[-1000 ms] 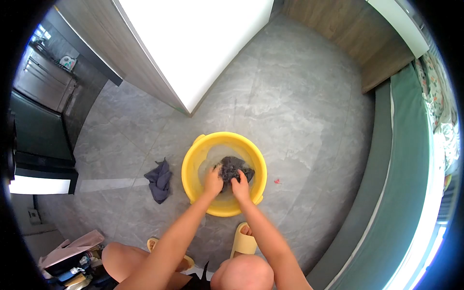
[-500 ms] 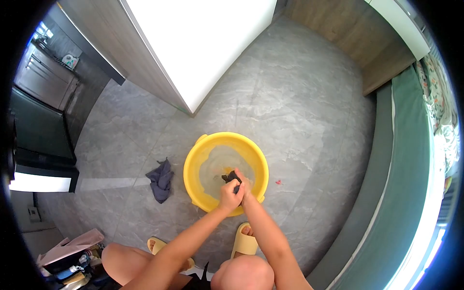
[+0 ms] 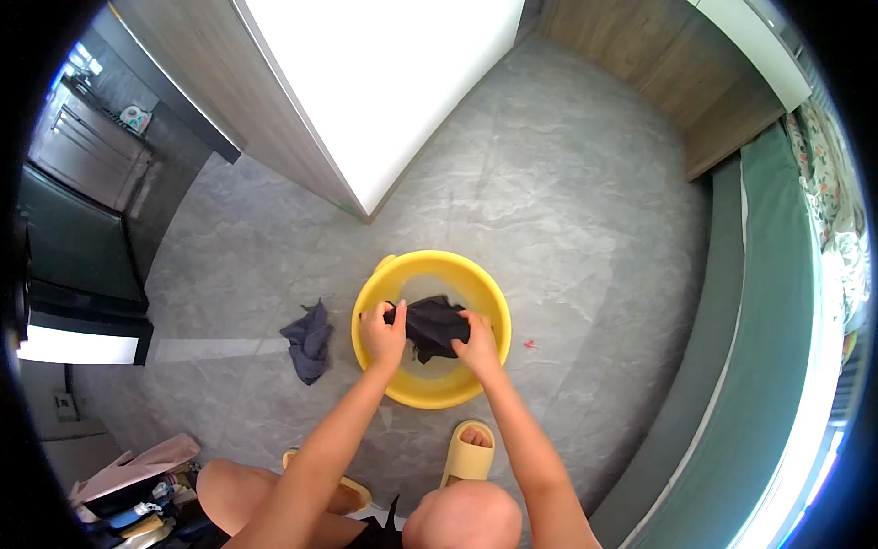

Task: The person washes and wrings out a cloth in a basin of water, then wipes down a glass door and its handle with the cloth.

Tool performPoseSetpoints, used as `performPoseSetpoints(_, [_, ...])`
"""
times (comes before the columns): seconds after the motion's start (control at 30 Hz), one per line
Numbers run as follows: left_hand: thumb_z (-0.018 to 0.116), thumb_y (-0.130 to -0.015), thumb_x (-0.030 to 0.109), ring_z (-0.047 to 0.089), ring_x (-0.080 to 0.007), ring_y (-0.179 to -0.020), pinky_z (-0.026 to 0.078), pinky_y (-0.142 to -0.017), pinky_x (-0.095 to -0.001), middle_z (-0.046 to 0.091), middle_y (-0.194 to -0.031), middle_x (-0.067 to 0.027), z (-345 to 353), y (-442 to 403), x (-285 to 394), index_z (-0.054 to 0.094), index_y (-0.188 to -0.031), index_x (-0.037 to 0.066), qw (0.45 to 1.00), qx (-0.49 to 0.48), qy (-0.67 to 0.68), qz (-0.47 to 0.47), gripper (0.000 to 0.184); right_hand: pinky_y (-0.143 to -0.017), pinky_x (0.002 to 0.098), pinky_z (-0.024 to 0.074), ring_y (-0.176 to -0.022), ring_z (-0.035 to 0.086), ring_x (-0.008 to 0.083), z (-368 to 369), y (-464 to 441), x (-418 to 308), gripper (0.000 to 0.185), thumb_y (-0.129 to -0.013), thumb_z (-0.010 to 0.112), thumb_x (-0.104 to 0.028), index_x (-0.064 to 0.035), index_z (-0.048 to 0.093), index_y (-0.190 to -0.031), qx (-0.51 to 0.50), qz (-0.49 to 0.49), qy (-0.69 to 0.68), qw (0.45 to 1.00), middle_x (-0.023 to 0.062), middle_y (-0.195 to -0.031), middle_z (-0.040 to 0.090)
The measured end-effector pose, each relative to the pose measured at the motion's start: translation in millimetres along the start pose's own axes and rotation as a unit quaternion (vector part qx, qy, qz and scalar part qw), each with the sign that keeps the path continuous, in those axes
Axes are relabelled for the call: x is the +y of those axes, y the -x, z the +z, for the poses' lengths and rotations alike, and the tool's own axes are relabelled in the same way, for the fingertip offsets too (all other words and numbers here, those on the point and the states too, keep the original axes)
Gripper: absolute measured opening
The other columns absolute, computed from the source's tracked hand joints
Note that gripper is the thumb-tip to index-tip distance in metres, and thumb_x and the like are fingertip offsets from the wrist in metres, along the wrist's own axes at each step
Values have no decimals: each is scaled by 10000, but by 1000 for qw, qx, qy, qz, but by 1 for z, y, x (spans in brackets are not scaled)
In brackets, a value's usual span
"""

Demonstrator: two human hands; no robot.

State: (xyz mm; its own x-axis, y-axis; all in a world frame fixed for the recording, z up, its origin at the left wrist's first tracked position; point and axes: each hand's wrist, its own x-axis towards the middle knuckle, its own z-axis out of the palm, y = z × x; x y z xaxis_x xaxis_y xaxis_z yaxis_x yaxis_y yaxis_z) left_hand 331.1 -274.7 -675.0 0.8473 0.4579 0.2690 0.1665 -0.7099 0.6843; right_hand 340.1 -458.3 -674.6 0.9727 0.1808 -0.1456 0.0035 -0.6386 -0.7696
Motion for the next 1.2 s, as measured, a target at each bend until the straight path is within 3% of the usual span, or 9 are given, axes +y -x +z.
performPoseSetpoints(0.2, [579, -823, 388, 209, -406, -1302, 236, -953, -650, 216, -1462, -71, 11, 8, 3, 399, -1322, 342, 918, -295, -225, 137, 532, -956, 502, 334, -1156, 390, 425, 20, 7, -23, 734, -741, 655, -278, -167, 294, -1370, -120, 28, 338, 933, 161, -1449, 175])
performPoseSetpoints(0.37, [539, -842, 454, 185, -396, -1312, 241, -976, -606, 162, -1479, -76, 25, 16, -17, 400, -1331, 271, 858, -402, -295, 121, 540, -1017, 530, 238, -1249, 306, 396, 46, 11, 3, 794, -779, 613, -440, -215, 204, -1422, -207, 3, 429, 879, 115, -1479, 145])
performPoseSetpoints(0.53, [592, -845, 270, 442, -362, -1127, 430, -866, -443, 434, -1278, -180, 33, 31, -19, 428, -1301, 146, 914, -327, -240, 4, 500, -1031, 505, 235, -1249, 312, 366, 42, 11, 4, 712, -753, 642, -314, -165, 323, -1372, -183, 25, 344, 921, 120, -1394, 323])
performPoseSetpoints(0.63, [588, -835, 186, 503, -347, -1061, 453, -845, -395, 473, -1232, -211, 55, 38, -25, 475, -1213, 75, 907, -304, -23, -290, 409, -1030, 478, 248, -1241, 323, 359, 42, 18, 10, 603, -754, 615, -232, -113, 419, -1312, -65, 69, 206, 974, 144, -1358, 359])
performPoseSetpoints(0.67, [609, -835, 217, 583, -274, -876, 466, -773, -349, 604, -964, -174, 67, 51, -26, 553, -1069, 29, 884, -179, 124, -413, 305, -1026, 458, 265, -1234, 332, 359, 47, 21, 14, 579, -749, 606, -212, -96, 441, -1292, 4, 101, 107, 989, 160, -1355, 357])
performPoseSetpoints(0.77, [624, -846, 233, 514, -97, -603, 429, -570, -265, 575, -746, -36, 50, 63, 10, 570, -895, 33, 891, -120, 303, -318, 213, -889, 389, 422, -1037, 508, 277, 53, 13, 13, 408, -789, 585, -305, -86, 539, -1131, 78, 295, -267, 914, 143, -1176, 506])
performPoseSetpoints(0.83, [656, -825, 252, 461, -73, -601, 400, -547, -238, 532, -678, 15, 26, 62, 48, 568, -761, 51, 906, -105, 335, -236, 229, -821, 347, 464, -952, 548, 243, 17, 4, -27, 362, -822, 562, -377, -106, 558, -1062, -36, 460, -538, 706, 108, -1094, 555])
performPoseSetpoints(0.97, [672, -786, 150, 448, -94, -583, 395, -562, -256, 481, -600, 17, 4, 70, 74, 528, -703, 27, 955, -129, 267, -1, 207, -597, 349, 477, -680, 564, 190, 27, -6, 16, 242, -856, 507, -301, -71, 555, -915, -132, 426, -549, 707, 64, -804, 572])
performPoseSetpoints(1.2, [668, -786, 158, 531, -169, -686, 446, -625, -311, 562, -882, -67, 18, 41, 22, 538, -998, 85, 919, -31, 320, -228, 258, -687, 318, 485, -820, 591, 179, 22, 16, -12, 297, -838, 375, -43, -36, 505, -1105, 4, 364, -578, 730, 82, -939, 580])
